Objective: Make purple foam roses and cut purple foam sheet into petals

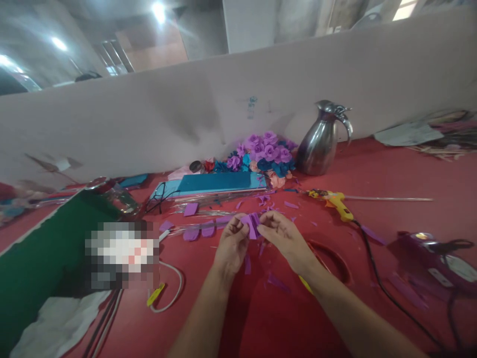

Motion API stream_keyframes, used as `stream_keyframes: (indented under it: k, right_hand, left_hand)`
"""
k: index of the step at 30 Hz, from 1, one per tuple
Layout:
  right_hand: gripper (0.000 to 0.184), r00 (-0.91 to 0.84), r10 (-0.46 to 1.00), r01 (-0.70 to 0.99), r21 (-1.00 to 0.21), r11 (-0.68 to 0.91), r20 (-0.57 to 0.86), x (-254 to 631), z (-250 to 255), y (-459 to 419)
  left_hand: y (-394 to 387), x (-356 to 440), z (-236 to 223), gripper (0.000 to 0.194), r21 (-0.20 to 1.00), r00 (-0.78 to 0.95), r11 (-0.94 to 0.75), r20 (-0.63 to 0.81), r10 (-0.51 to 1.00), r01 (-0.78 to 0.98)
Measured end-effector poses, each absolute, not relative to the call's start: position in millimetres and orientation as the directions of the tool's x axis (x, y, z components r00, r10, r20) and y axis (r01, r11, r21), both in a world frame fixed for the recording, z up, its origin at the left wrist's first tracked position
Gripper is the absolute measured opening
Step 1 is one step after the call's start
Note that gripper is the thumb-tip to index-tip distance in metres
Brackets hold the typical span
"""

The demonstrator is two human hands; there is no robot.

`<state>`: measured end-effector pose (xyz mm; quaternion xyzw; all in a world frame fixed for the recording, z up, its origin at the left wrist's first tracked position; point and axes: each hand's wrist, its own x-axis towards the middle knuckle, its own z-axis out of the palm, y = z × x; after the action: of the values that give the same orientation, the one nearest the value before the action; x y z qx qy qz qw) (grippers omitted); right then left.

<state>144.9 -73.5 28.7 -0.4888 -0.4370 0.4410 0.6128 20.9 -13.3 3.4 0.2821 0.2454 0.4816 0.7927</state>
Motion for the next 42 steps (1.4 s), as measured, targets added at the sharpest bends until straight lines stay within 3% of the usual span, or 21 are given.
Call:
stream_keyframes:
  k: [4,6,8,10,12,16,19,21,24,26,34,42]
  right_hand:
    - [0.021,0.476,0.855,0.056,-0.978,0.203,0.204,141,30,-78]
    - [0.028,0.38,0.922,-0.072,-0.991,0.115,0.079,139,29,-79]
    - [0.04,0.179,0.977,-0.306,-0.95,-0.059,-0.118,137,28,-78]
    - [0.04,0.067,0.971,-0.493,-0.854,-0.167,-0.229,137,28,-76]
    - [0.034,0.08,0.969,-0.574,-0.806,-0.146,-0.233,137,28,-73]
    - [0.027,0.205,0.967,-0.499,-0.866,-0.028,-0.15,141,27,-69]
    - [0.02,0.257,0.965,-0.341,-0.94,0.032,-0.06,143,24,-68]
    - [0.015,0.26,0.966,-0.218,-0.973,0.068,0.009,144,21,-68]
    - [0.011,0.243,0.968,-0.116,-0.989,0.095,0.064,144,19,-68]
    - [0.01,0.225,0.972,-0.122,-0.988,0.094,0.065,144,20,-68]
    - [0.011,0.054,0.998,-0.229,-0.973,0.024,0.012,141,23,-72]
    - [0.014,-0.007,1.0,-0.238,-0.971,0.005,0.007,141,24,-74]
  left_hand:
    - [-16,24,8,0.019,0.775,0.202,0.16,-0.043,0.978,-0.611]
    - [-16,23,10,0.018,0.826,0.078,0.02,0.029,0.996,-0.563]
    - [-17,20,12,0.022,0.868,0.006,-0.078,0.093,0.996,-0.491]
    - [-19,17,15,0.026,0.905,0.015,-0.113,0.13,0.991,-0.41]
    - [-22,14,19,0.028,0.936,0.074,-0.132,0.165,0.984,-0.326]
    - [-28,12,25,0.02,0.94,0.197,-0.17,0.234,0.952,-0.295]
    - [-27,16,22,0.009,0.926,0.198,-0.081,0.163,0.967,-0.368]
    - [-24,19,19,0.012,0.913,0.191,0.038,0.044,0.981,-0.406]
    - [-19,22,13,0.026,0.828,0.347,0.319,-0.163,0.924,-0.46]
    - [-15,20,11,0.024,0.762,0.476,0.461,-0.229,0.849,-0.456]
    - [-12,9,3,0.026,0.699,0.692,0.596,-0.199,0.693,-0.396]
    - [-15,12,1,0.018,0.714,0.727,0.604,-0.197,0.658,-0.353]
